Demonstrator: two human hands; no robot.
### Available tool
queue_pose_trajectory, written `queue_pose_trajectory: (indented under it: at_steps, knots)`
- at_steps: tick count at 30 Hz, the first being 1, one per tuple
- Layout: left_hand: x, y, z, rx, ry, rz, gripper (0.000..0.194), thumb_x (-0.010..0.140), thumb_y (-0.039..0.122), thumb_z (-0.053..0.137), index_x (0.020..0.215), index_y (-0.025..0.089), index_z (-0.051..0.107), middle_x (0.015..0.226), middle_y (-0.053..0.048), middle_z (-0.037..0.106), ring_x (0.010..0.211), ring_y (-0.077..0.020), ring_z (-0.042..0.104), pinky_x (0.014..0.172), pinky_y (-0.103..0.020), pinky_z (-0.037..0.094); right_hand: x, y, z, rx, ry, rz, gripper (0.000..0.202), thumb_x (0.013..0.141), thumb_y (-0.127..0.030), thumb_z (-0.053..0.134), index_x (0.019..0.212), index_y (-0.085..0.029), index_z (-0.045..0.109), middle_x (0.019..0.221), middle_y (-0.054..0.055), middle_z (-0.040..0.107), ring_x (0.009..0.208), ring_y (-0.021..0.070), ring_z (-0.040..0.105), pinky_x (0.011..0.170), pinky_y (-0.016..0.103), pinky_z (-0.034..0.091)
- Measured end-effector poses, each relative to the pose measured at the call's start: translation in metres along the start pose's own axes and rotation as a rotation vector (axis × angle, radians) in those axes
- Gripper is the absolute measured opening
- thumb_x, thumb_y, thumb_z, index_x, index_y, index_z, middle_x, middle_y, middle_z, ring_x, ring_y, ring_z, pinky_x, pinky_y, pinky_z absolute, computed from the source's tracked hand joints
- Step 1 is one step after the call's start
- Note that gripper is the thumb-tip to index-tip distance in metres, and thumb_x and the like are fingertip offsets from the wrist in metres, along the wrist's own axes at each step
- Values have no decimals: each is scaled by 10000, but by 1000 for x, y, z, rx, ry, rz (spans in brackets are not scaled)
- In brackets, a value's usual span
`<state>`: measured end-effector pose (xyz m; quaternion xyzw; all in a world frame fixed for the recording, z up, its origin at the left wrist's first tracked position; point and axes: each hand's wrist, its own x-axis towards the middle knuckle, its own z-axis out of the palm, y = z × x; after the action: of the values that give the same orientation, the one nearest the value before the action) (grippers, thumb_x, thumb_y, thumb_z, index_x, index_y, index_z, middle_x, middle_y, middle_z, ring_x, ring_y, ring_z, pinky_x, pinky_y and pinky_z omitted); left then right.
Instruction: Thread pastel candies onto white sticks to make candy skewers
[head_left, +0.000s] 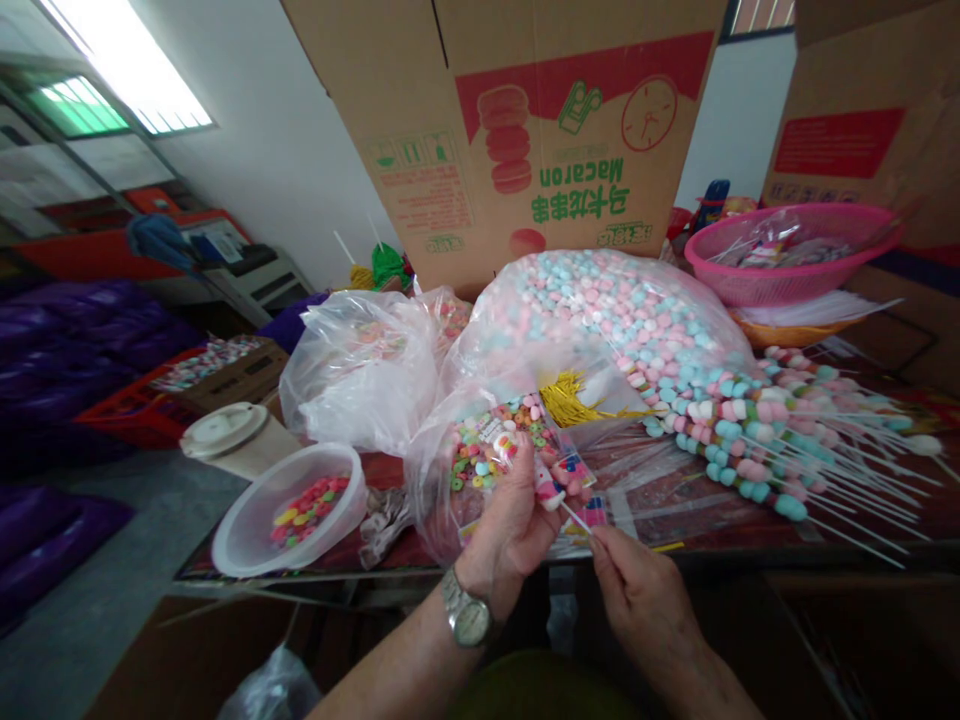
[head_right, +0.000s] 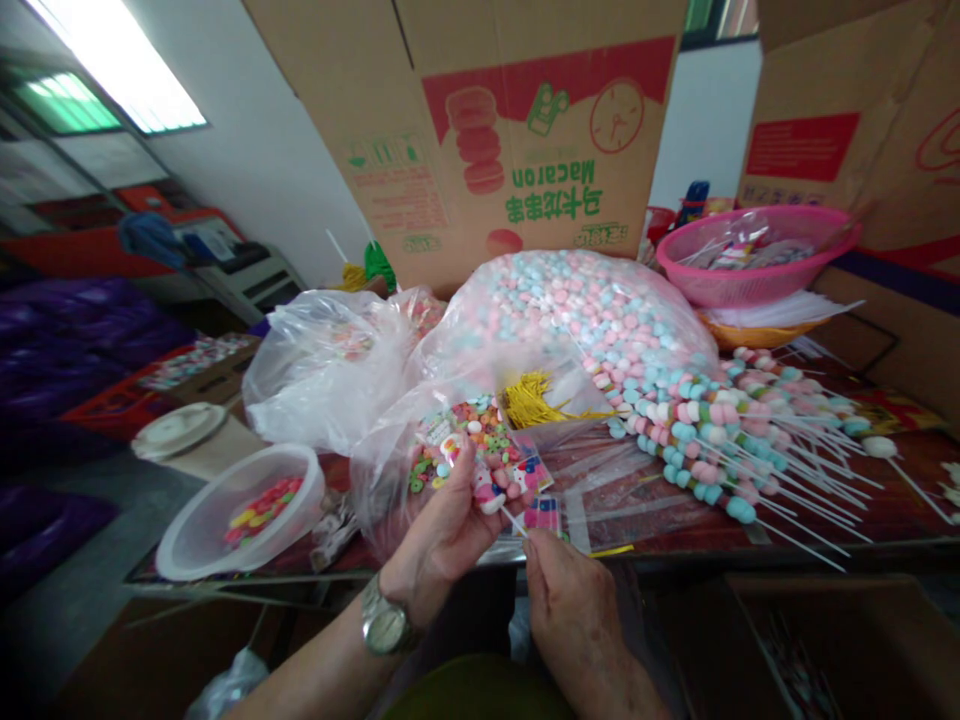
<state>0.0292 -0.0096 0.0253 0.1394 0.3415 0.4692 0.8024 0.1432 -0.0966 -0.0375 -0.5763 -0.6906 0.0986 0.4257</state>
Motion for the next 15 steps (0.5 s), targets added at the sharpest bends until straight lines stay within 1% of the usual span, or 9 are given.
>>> queue_pose_trajectory:
  at_steps: [2,4,6,8,10,12,14,15]
  knots:
    - [-1,-1,-1,26,-32,-13,427,832,540,514,704,136,566,555,-27,592,526,-150,591,605,-321,540,3,1,2,12,-4,33,284,930,-231,367,848,-171,632,677,36,689,574,149,644,546,209,453]
    - [-1,3,-2,51,-29,9,391,839,503,536,717,133,575,599,-37,623,561,-154,617,617,-313,541,5,5,1,-1,-14,38,285,933,-228,367,841,-173,632,671,35,688,567,143,638,551,204,449]
    - [0,8,-5,117,12,31,335,850,449,554,747,132,588,638,-42,647,572,-150,627,597,-292,536,4,9,-3,-74,12,-9,283,934,-210,370,856,-165,638,695,47,697,566,142,636,560,208,442]
    - [1,9,-7,227,82,48,303,844,432,573,793,135,602,639,-38,654,540,-143,621,545,-267,521,2,13,-6,-182,73,-94,276,930,-189,381,873,-150,648,734,70,709,566,145,635,567,219,431]
    - [1,5,-9,338,148,76,337,803,473,609,823,136,609,621,-32,653,500,-143,611,503,-256,503,1,15,-7,-281,140,-166,263,922,-168,397,883,-135,655,727,83,707,554,152,629,568,232,420]
    - [1,-3,-12,402,169,117,390,742,526,648,793,142,605,599,-24,648,476,-146,604,492,-258,494,0,14,-5,-318,167,-204,258,915,-151,404,883,-123,659,688,83,695,543,158,619,570,242,414]
    - [2,-8,-17,451,141,93,457,698,596,644,709,143,593,559,-26,634,466,-155,601,493,-268,489,0,11,-3,-233,125,-181,273,917,-151,389,869,-125,656,665,71,681,541,154,612,568,238,417]
    - [3,-9,-20,481,118,59,498,685,636,624,667,140,587,542,-34,628,464,-161,599,492,-274,485,0,9,-3,-143,78,-135,283,922,-164,380,852,-132,652,658,59,673,542,147,610,564,229,420]
